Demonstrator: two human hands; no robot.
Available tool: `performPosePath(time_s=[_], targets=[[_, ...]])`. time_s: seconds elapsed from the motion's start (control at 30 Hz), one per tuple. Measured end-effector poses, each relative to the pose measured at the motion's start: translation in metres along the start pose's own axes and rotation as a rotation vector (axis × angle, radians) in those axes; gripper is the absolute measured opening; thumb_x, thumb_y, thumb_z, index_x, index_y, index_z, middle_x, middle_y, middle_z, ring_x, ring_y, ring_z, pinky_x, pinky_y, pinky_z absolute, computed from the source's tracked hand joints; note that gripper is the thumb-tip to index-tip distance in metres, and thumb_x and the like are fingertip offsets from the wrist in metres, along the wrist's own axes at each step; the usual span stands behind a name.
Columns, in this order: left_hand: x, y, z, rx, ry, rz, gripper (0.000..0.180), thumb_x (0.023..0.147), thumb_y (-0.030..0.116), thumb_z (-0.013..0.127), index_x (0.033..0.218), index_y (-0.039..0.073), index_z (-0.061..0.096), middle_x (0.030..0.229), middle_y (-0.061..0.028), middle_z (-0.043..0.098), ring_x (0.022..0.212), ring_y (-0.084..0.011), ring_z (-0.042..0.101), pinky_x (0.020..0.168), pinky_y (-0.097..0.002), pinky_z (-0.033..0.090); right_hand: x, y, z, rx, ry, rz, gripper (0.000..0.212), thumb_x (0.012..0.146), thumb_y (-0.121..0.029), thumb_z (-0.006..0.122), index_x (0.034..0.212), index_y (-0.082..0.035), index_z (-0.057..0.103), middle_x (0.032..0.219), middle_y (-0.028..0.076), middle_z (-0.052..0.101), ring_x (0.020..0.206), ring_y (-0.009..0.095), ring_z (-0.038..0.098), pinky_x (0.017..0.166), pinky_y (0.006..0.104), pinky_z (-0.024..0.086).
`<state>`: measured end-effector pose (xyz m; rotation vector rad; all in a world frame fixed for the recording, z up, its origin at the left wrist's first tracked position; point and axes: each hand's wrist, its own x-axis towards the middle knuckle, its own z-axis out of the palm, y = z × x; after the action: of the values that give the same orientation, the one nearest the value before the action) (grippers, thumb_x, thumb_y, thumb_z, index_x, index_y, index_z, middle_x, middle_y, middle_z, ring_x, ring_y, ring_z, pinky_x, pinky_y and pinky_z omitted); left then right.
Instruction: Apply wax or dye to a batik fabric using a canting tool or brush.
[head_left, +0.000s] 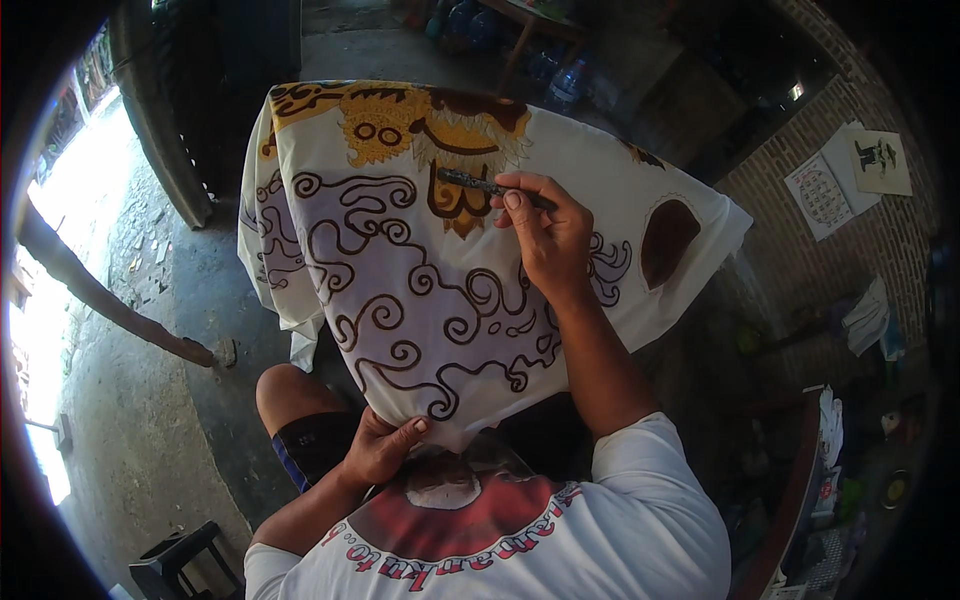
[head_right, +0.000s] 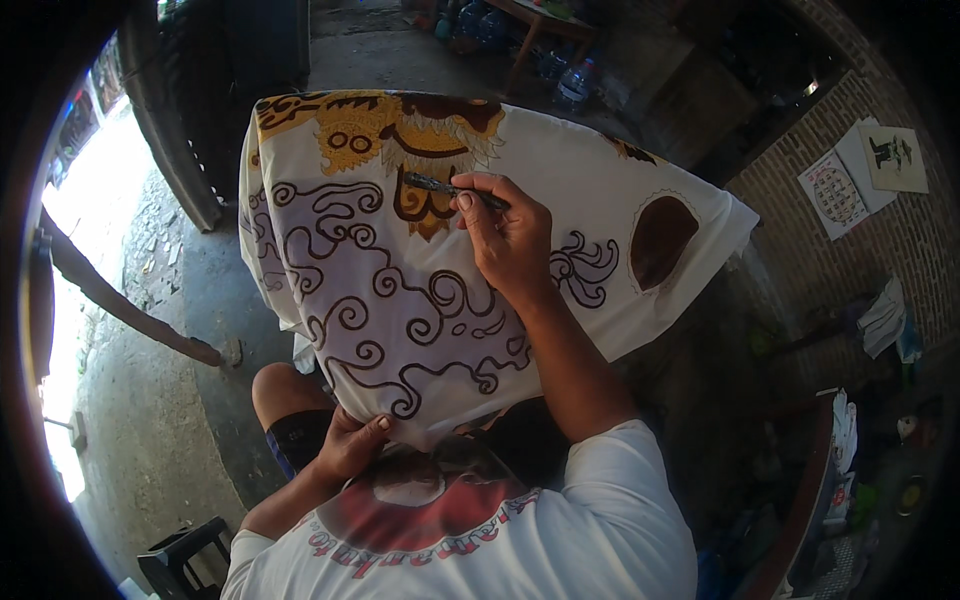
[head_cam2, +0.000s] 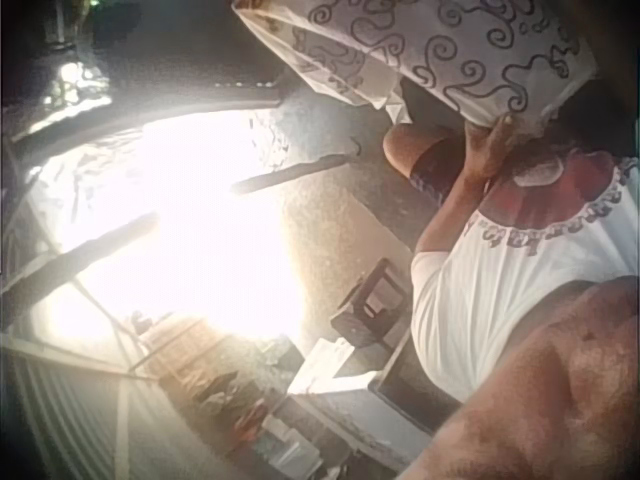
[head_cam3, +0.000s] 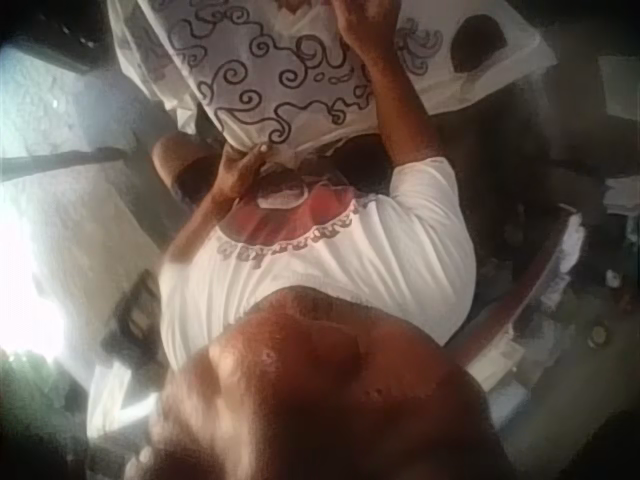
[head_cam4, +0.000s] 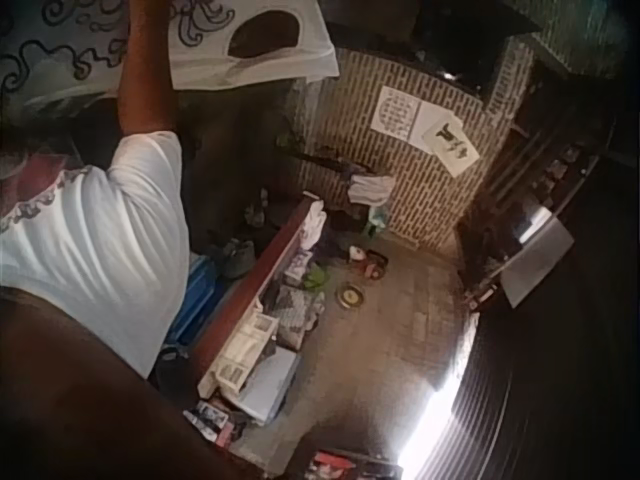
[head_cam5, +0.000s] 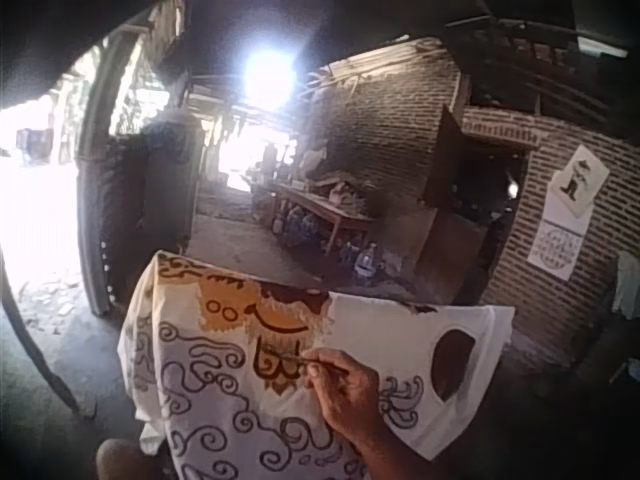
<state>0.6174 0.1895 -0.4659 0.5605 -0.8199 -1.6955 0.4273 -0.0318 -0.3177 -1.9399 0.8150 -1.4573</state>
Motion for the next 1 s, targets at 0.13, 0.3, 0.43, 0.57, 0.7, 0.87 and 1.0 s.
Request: performPosePath(time_s=[0.13, 0.3, 0.43, 0.57, 0.7, 0.87, 1.0], targets=[[-0.001, -0.003, -0.004, -0.006, -0.010, -0.005, 0.035, 0.100, 0.013, 0.065, 0.132, 0.000, 0.059, 0.125, -0.0091, 0.068, 0.117, -0.0181, 0.061, 0.102, -0.0351, 0.048, 0.000, 0.001, -0.001, 0.044, -0.005, -0.017, 0.016, 0.100, -0.003, 0.061, 0.112, 0.003, 0.068, 0.098, 0.010, 0.072, 0.082, 0.011, 0.070, 0.068, 0.0234, 0.057], [0.000, -0.001, -0.001, -0.014, -0.002, 0.004, 0.036, 0.100, 0.013, 0.065, 0.133, 0.000, 0.058, 0.126, -0.0094, 0.067, 0.118, -0.0186, 0.061, 0.103, -0.0359, 0.048, 0.002, -0.001, -0.002, 0.067, 0.021, -0.032, 0.016, 0.100, -0.003, 0.061, 0.112, 0.004, 0.068, 0.104, 0.011, 0.071, 0.084, 0.011, 0.070, 0.068, 0.0240, 0.058], [0.000, -0.001, -0.001, -0.009, -0.003, 0.000, 0.037, 0.100, 0.013, 0.065, 0.134, 0.000, 0.057, 0.126, -0.0093, 0.067, 0.118, -0.0188, 0.061, 0.103, -0.0362, 0.048, 0.001, 0.001, -0.001, 0.045, -0.018, -0.012, 0.016, 0.100, -0.003, 0.061, 0.112, 0.004, 0.068, 0.103, 0.010, 0.071, 0.084, 0.011, 0.070, 0.069, 0.0237, 0.058], [0.000, -0.001, -0.001, -0.024, 0.002, 0.001, 0.037, 0.100, 0.013, 0.066, 0.133, 0.000, 0.058, 0.126, -0.0089, 0.067, 0.118, -0.0183, 0.061, 0.103, -0.0360, 0.048, 0.001, 0.002, -0.003, 0.005, -0.016, 0.000, 0.020, 0.102, -0.009, 0.059, 0.113, 0.005, 0.067, 0.104, 0.011, 0.071, 0.085, 0.014, 0.070, 0.070, 0.0266, 0.058], [0.000, -0.001, -0.003, -0.007, 0.007, -0.016, 0.036, 0.100, 0.014, 0.066, 0.132, 0.000, 0.060, 0.125, -0.0083, 0.068, 0.118, -0.0176, 0.061, 0.103, -0.0353, 0.048, 0.005, -0.002, -0.011, 0.045, 0.037, -0.033, 0.019, 0.102, -0.009, 0.059, 0.113, 0.005, 0.067, 0.103, 0.011, 0.070, 0.083, 0.014, 0.069, 0.070, 0.0273, 0.059], [0.000, -0.005, -0.006, 0.007, 0.002, -0.002, 0.035, 0.100, 0.014, 0.066, 0.131, -0.001, 0.060, 0.125, -0.0083, 0.068, 0.117, -0.0176, 0.061, 0.103, -0.0350, 0.047, 0.005, -0.003, -0.026, 0.045, 0.093, -0.056, 0.016, 0.100, -0.003, 0.060, 0.111, 0.005, 0.068, 0.104, 0.009, 0.070, 0.085, 0.012, 0.069, 0.069, 0.0248, 0.058], [0.000, -0.006, -0.006, -0.018, 0.008, -0.010, 0.035, 0.099, 0.011, 0.066, 0.131, 0.001, 0.061, 0.127, -0.0101, 0.067, 0.120, -0.0215, 0.061, 0.104, -0.0399, 0.048, 0.003, -0.001, -0.032, 0.066, 0.102, -0.064, 0.016, 0.100, -0.003, 0.060, 0.111, 0.005, 0.068, 0.104, 0.009, 0.069, 0.085, 0.012, 0.069, 0.069, 0.0251, 0.059]])
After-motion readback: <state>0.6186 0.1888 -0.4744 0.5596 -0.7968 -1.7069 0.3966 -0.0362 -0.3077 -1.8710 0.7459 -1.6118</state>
